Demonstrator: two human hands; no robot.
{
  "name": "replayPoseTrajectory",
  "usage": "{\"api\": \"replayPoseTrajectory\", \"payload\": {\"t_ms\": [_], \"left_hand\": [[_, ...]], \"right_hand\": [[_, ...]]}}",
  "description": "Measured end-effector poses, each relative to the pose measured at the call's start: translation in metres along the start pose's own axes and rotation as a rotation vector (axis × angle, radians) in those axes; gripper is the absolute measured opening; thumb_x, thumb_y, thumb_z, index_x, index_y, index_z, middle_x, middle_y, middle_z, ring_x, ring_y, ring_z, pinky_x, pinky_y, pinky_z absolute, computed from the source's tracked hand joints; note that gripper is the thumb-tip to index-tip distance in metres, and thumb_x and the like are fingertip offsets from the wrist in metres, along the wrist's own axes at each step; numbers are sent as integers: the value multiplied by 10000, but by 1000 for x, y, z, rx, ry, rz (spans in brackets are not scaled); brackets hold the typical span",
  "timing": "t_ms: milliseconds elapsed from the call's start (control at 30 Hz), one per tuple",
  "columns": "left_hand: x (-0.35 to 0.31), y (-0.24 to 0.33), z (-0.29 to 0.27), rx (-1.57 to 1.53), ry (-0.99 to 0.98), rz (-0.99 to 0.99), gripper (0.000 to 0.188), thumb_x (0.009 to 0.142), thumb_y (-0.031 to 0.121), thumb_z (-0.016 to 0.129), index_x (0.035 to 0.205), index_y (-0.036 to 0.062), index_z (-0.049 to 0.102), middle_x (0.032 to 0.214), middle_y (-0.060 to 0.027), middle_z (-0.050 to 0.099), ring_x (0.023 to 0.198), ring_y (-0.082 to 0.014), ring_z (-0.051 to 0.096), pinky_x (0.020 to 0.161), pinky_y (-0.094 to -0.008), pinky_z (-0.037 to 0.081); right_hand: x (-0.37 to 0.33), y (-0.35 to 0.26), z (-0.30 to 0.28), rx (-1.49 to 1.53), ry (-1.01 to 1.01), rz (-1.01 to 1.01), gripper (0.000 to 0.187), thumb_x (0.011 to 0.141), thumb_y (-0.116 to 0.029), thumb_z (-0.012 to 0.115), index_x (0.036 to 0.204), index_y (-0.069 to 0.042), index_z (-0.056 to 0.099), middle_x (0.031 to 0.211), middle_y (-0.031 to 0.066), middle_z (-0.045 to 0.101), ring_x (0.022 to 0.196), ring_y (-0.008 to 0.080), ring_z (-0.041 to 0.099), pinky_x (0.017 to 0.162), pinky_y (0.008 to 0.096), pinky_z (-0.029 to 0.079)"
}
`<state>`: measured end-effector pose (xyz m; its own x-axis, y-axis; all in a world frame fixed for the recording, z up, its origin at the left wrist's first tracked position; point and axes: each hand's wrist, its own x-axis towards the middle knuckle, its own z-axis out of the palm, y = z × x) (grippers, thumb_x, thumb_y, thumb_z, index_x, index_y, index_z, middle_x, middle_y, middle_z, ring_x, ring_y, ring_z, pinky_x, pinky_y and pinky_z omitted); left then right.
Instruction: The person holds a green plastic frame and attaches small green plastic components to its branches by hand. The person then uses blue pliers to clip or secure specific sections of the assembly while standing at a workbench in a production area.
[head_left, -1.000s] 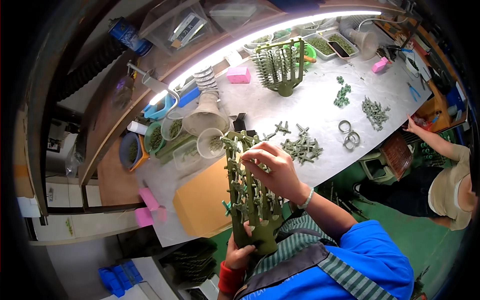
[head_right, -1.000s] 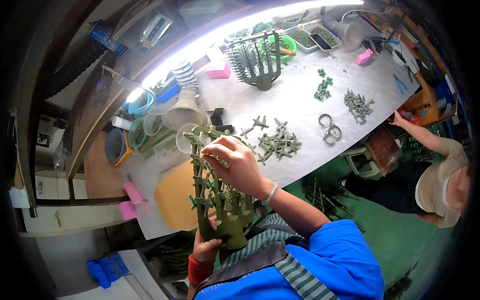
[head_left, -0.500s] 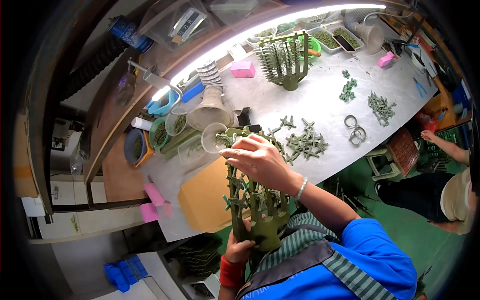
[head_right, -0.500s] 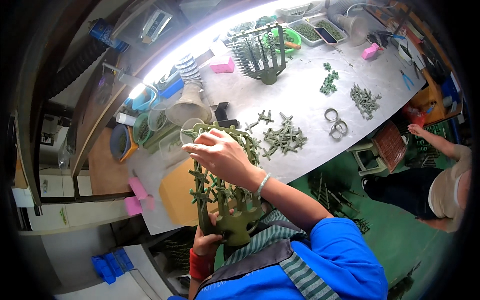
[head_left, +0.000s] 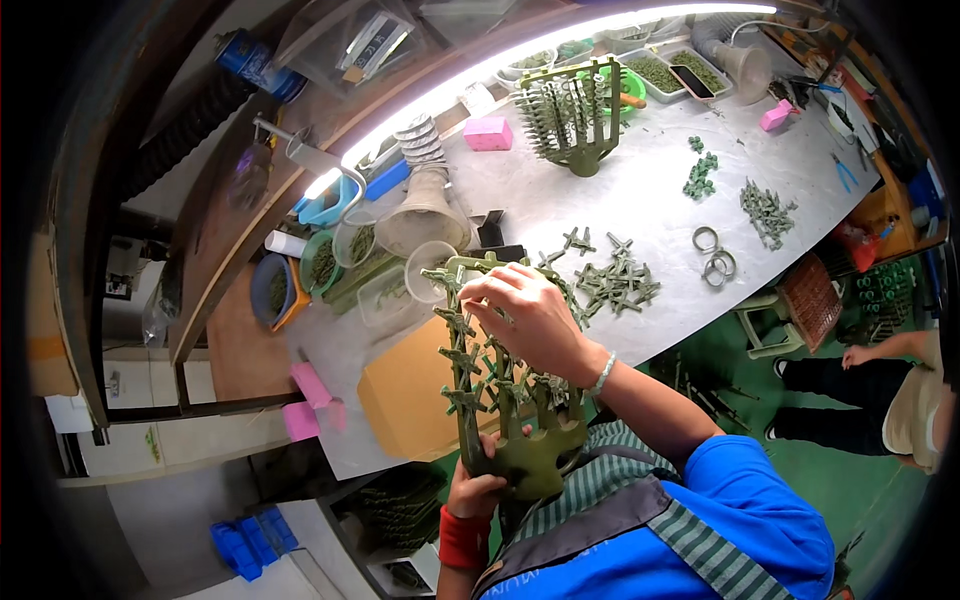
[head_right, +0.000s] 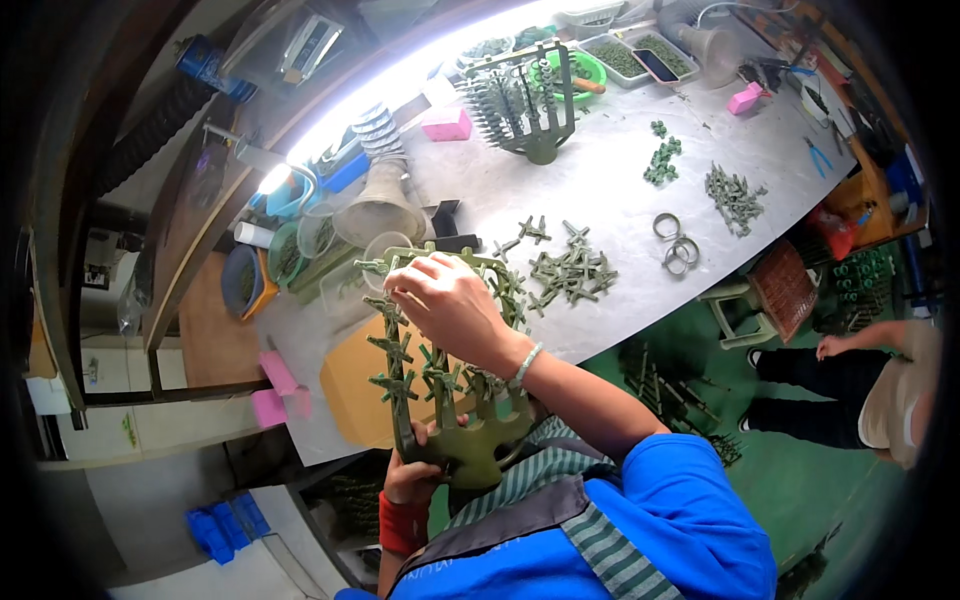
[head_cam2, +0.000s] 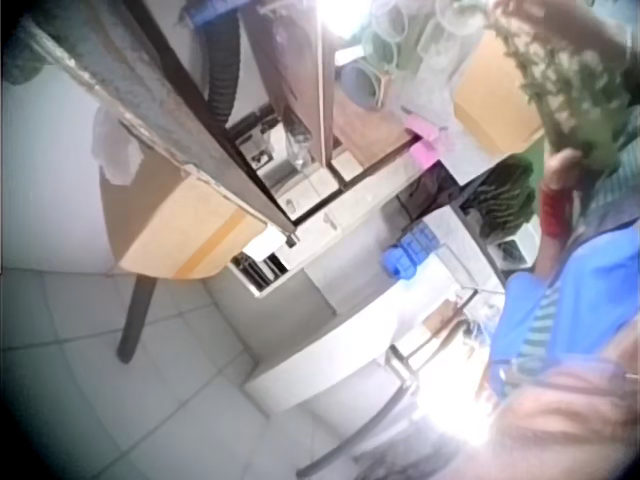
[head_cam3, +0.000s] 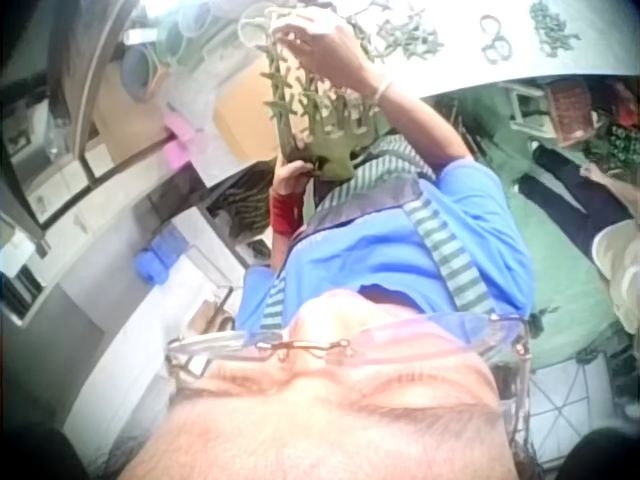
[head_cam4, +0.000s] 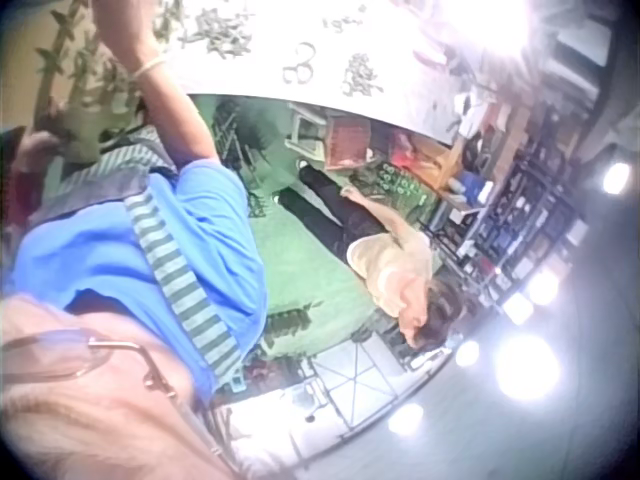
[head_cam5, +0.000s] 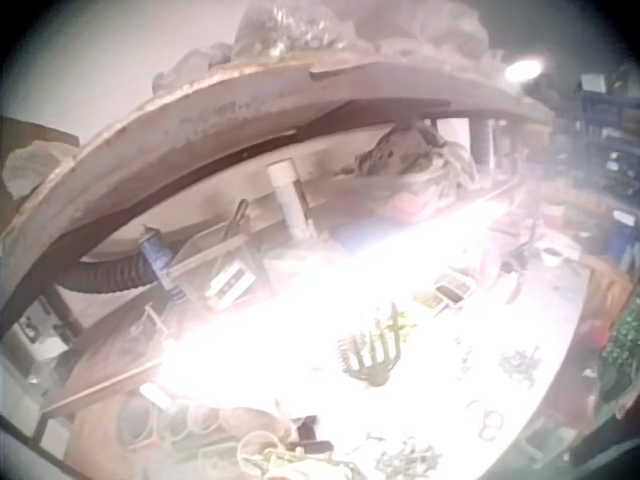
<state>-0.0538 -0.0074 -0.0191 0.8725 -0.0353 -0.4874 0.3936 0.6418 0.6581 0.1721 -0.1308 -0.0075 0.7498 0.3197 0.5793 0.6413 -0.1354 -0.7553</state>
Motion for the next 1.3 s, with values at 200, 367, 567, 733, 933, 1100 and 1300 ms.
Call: {"api": "replayPoseTrajectory", "payload": {"t_ms": [200, 367, 567, 733, 933, 1100, 1300], "left_hand": [[3, 1, -5, -96, -68, 41, 457, 577, -87, 502, 986, 87, 395, 1382, -387, 393, 1301, -466, 416, 1082, -487, 349], [5, 3, -4, -113, -72, 44, 468, 555, -57, 497, 977, 106, 380, 1305, -384, 441, 1309, -496, 379, 1116, -553, 303], [5, 3, -6, -94, -48, 28, 468, 559, -63, 494, 984, 103, 391, 1324, -392, 429, 1293, -503, 403, 1095, -560, 348], [6, 2, -12, -97, -32, 31, 461, 571, -81, 494, 987, 95, 403, 1352, -371, 425, 1294, -441, 427, 1094, -477, 329], [7, 5, -6, -97, -20, 24, 455, 586, -92, 502, 997, 82, 410, 1379, -332, 433, 1207, -352, 509, 1060, -396, 363], [6, 11, 4, -78, 20, 14, 471, 563, -100, 506, 990, 76, 409, 1296, -328, 479, 1224, -382, 494, 1045, -424, 385], [6, 8, 4, 46, 69, 33, 476, 598, -123, 533, 1017, 76, 428, 1123, -160, 528, 1001, -248, 552, 879, -323, 448]], "right_hand": [[-3, 4, -1, -14, -22, 8, 110, 815, -78, 704, 920, -91, 674, 819, 56, 651, 764, 238, 623, 727, 351, 511], [-5, 5, -2, 5, -36, 14, 96, 818, -80, 703, 907, -84, 669, 800, 51, 643, 760, 232, 619, 715, 345, 502], [-7, 3, -1, 34, -89, 64, 67, 827, -112, 692, 877, -75, 665, 819, 60, 638, 816, 259, 610, 760, 372, 491], [-13, 2, -4, 44, -108, 85, 84, 825, -87, 702, 900, -69, 669, 800, 55, 641, 768, 238, 607, 746, 350, 489], [-22, -4, -6, 85, -158, 76, 99, 828, -60, 709, 923, -75, 686, 812, 58, 647, 753, 233, 622, 659, 335, 506], [-30, -20, -6, 218, -230, 97, 167, 828, -60, 719, 992, -88, 707, 846, 58, 655, 749, 210, 632, 649, 320, 521], [-30, -37, 1, 182, -244, -107, 245, 812, -111, 739, 1056, -97, 718, 864, 38, 646, 776, 208, 614, 688, 331, 514]]}}
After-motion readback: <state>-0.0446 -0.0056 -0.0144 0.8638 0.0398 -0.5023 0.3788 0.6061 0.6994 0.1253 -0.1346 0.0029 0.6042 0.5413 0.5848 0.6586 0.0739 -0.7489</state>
